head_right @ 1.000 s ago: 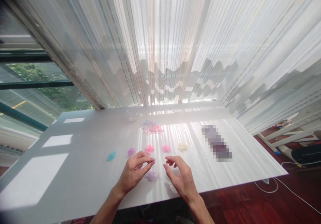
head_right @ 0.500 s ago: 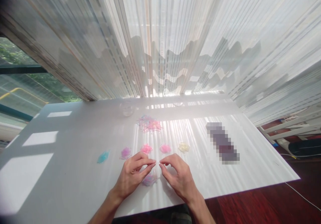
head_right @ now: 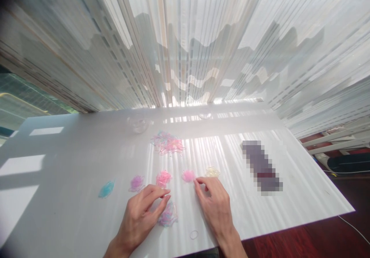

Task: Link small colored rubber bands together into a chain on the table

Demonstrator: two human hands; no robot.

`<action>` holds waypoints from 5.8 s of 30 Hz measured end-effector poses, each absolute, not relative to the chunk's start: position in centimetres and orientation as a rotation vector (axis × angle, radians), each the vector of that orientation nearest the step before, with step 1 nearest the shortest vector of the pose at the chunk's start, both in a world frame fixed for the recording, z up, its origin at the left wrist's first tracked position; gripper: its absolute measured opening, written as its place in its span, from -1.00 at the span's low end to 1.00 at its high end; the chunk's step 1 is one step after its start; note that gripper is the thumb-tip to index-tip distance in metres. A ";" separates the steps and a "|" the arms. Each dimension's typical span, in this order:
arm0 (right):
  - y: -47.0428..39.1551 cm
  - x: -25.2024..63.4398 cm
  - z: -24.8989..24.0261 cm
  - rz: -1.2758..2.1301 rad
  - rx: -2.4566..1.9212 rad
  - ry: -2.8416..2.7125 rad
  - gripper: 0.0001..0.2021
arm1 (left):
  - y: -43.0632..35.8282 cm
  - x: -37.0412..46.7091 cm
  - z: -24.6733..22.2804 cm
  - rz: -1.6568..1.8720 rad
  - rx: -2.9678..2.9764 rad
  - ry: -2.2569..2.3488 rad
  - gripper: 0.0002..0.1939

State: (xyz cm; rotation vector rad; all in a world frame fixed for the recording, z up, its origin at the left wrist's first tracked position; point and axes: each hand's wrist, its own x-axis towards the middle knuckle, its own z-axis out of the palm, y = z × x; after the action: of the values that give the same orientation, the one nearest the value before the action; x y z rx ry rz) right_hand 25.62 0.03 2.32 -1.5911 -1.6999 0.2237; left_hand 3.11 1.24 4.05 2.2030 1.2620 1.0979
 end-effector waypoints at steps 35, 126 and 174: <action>-1.0 24.8 2.9 0.638 -1.678 -1.423 -0.75 | 1.3 3.4 4.3 1.066 2.184 1.272 -0.86; -7.6 26.0 1.8 0.750 -1.528 -1.761 -0.67 | 0.0 -3.5 3.5 0.542 2.108 2.131 -0.86; -8.2 23.4 3.4 0.901 -1.412 -1.866 -0.81 | -6.2 3.9 2.8 0.903 2.163 1.166 -0.88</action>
State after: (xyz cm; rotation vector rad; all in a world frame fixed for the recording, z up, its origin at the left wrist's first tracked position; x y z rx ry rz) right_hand 23.35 -8.16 3.41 -1.4121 -1.8663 0.9006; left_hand 3.89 -6.18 2.77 2.1634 1.1660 0.9032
